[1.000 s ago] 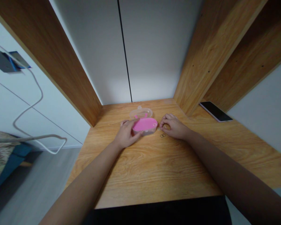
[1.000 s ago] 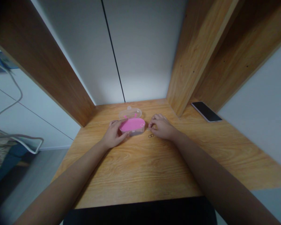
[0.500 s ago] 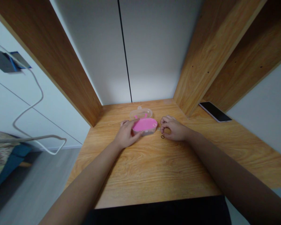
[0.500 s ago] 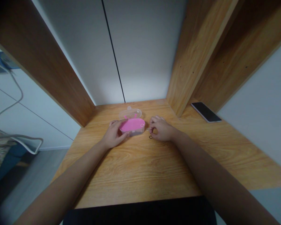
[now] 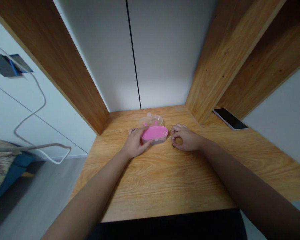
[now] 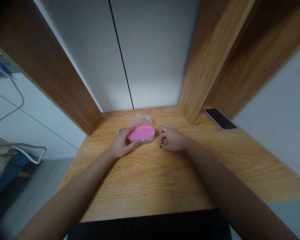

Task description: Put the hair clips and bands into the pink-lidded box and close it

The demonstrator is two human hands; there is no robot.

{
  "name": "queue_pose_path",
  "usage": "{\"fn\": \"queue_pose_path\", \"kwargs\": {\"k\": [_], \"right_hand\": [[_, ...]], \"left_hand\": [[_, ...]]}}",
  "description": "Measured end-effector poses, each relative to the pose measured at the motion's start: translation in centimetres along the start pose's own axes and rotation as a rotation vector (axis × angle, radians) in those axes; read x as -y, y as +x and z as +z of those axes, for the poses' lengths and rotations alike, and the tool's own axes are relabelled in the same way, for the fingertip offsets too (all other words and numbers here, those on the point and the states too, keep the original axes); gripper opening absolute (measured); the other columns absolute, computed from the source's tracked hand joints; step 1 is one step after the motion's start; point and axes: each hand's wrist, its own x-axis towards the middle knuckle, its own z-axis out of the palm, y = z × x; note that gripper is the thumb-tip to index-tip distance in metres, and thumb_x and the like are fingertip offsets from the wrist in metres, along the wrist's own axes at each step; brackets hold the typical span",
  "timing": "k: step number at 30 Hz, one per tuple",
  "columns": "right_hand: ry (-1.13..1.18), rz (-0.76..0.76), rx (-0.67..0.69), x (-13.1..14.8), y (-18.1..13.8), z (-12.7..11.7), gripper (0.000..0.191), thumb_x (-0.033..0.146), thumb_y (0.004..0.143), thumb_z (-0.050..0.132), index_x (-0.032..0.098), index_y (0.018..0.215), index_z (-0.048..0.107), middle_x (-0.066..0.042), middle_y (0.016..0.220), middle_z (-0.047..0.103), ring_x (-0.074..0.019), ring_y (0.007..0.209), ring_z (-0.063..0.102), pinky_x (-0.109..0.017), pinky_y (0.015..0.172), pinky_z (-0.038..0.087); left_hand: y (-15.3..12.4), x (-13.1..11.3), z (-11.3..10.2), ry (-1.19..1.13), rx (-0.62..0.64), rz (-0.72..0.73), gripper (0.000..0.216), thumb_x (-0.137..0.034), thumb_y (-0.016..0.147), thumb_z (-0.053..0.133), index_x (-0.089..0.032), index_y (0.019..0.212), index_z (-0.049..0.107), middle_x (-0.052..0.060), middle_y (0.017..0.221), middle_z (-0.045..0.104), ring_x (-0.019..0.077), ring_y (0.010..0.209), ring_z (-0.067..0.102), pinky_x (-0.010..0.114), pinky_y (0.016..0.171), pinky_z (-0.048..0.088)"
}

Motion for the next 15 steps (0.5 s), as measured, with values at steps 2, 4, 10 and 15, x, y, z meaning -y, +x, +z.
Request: {"fn": "queue_pose_path", "kwargs": {"k": [2,4,10,15], "right_hand": [[-0.003,-0.008,-0.005,-0.05,-0.01,0.05,0.002,0.022,0.072,0.072,0.022,0.071,0.071,-0.006,0.096,0.062,-0.0242,0.094,0.056,-0.041,0.087,0.043],[-0.001,-0.016,-0.014,-0.13,-0.02,0.07,0.003,0.021,0.073,0.072,0.023,0.071,0.071,-0.006,0.095,0.063,-0.0239,0.094,0.056,-0.041,0.087,0.043],[0.031,-0.027,-0.112,-0.31,0.17,0.02,0.004,0.022,0.077,0.07,0.023,0.073,0.068,-0.005,0.089,0.066,-0.0226,0.09,0.059,-0.039,0.085,0.045],[0.026,0.046,-0.324,-0.11,0.58,0.38,0.002,0.022,0.085,0.062,0.023,0.084,0.064,-0.004,0.084,0.066,-0.0222,0.085,0.061,-0.038,0.082,0.047]], "left_hand": [[0.01,-0.02,-0.01,-0.003,-0.002,0.003,0.061,-0.049,0.088,0.064,-0.017,0.138,0.05,0.015,0.131,0.065,0.0317,0.117,0.061,0.051,0.106,0.038],[0.02,-0.02,-0.02,-0.004,-0.004,0.006,0.061,-0.049,0.088,0.064,-0.018,0.138,0.05,0.015,0.131,0.065,0.0315,0.117,0.061,0.051,0.106,0.038],[0.03,-0.13,-0.13,-0.002,-0.013,0.01,0.059,-0.047,0.088,0.064,-0.016,0.136,0.05,0.015,0.129,0.066,0.031,0.115,0.062,0.05,0.105,0.039],[0.0,-0.02,-0.01,-0.003,-0.012,0.014,0.061,-0.048,0.087,0.065,-0.017,0.137,0.05,0.015,0.129,0.066,0.031,0.114,0.061,0.05,0.104,0.039]]}}
